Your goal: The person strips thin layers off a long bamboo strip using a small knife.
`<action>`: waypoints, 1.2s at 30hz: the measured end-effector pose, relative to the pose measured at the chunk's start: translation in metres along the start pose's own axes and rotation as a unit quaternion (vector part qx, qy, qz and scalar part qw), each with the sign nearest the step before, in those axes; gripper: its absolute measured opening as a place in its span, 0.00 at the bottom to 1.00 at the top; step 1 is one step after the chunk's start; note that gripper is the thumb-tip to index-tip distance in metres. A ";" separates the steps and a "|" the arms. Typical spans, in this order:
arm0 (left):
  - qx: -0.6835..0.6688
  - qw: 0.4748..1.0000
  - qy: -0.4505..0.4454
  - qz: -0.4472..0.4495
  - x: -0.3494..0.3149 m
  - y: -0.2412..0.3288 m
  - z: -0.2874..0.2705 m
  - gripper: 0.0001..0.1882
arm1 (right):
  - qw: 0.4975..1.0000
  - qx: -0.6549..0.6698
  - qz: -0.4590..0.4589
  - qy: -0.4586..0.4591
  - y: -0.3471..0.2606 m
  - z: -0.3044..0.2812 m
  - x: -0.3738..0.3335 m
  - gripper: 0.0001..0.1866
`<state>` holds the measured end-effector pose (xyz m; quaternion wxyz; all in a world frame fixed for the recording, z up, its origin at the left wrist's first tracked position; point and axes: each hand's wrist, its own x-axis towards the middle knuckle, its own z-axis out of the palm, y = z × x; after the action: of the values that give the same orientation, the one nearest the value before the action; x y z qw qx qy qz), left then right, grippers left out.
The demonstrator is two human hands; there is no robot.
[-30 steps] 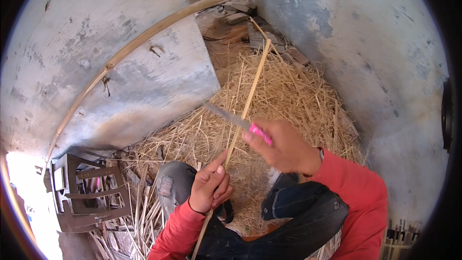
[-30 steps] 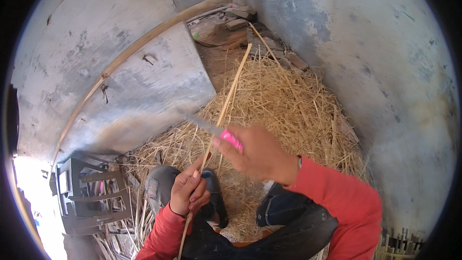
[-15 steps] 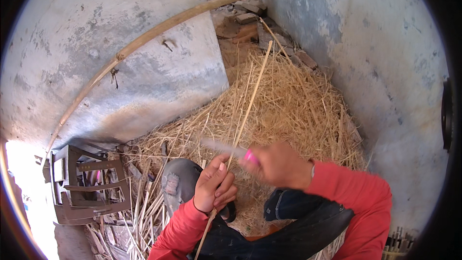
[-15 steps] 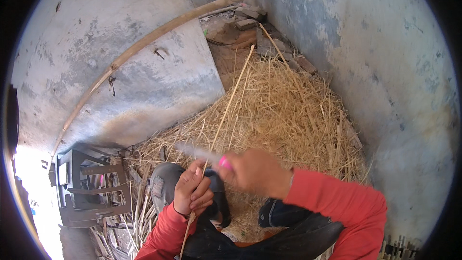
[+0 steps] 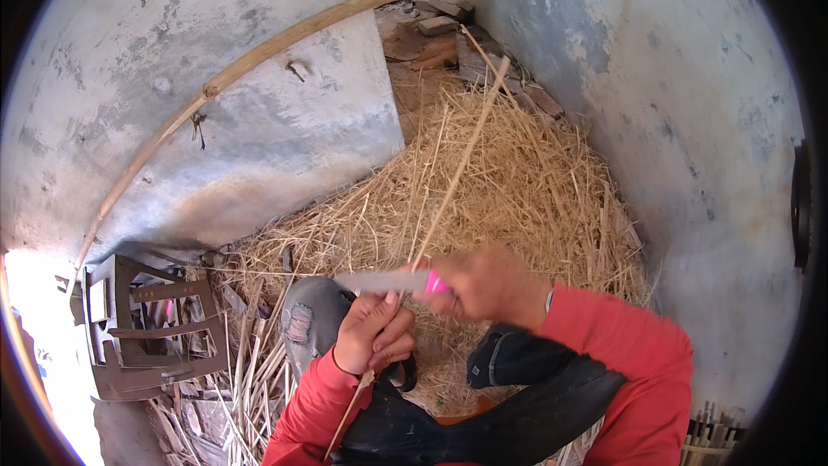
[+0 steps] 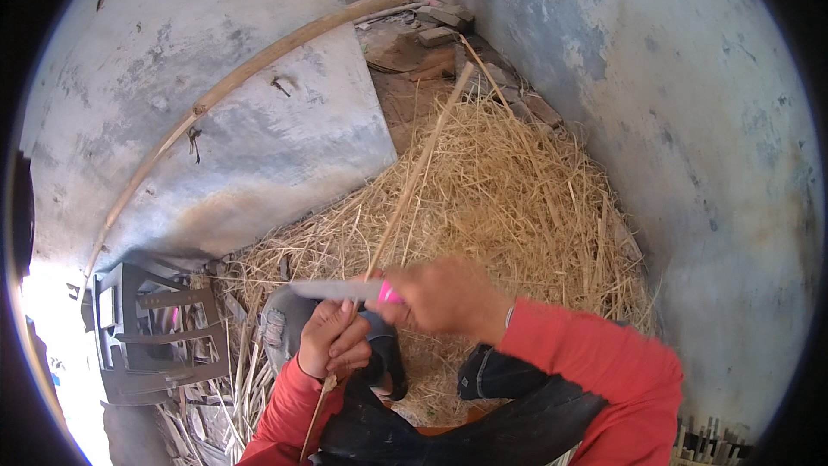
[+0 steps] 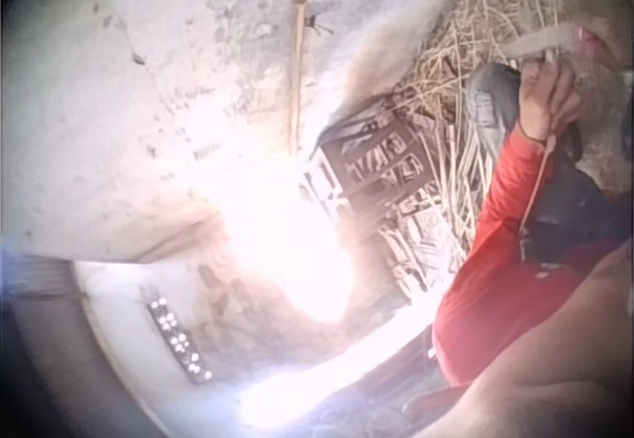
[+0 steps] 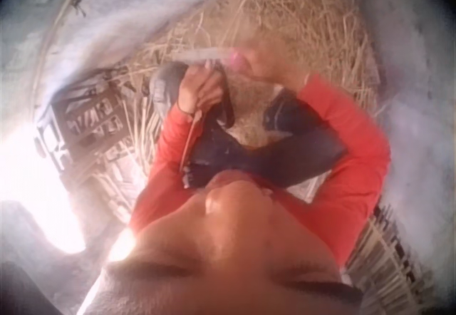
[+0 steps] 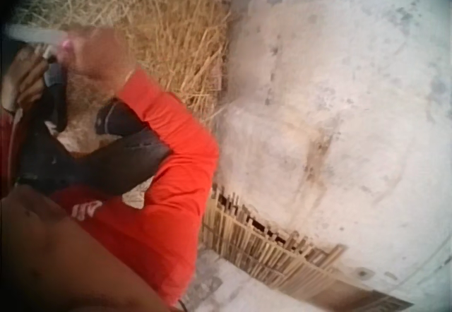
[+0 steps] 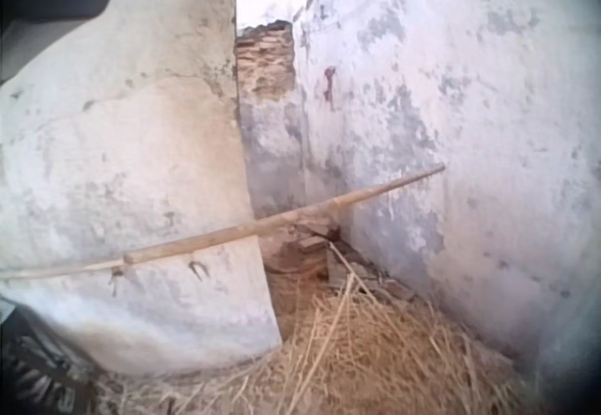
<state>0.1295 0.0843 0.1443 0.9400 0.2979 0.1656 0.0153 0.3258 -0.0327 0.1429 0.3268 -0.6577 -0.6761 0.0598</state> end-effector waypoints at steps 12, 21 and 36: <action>0.063 0.997 -0.017 0.045 -0.002 -0.012 0.001 0.21 | 0.967 -0.041 0.227 0.105 0.063 -0.062 0.016 0.24; 0.024 0.999 0.017 0.014 -0.006 -0.007 0.004 0.21 | 0.993 -0.024 0.112 0.027 0.017 -0.009 -0.005 0.25; 0.076 0.996 -0.039 0.035 0.010 -0.019 0.005 0.24 | 0.839 0.338 0.348 0.246 0.102 -0.121 -0.010 0.23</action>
<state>0.1393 0.0671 0.1340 0.9194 0.3740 0.1192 0.0237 0.4748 -0.0715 0.1813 0.6421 -0.6914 -0.2378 0.2307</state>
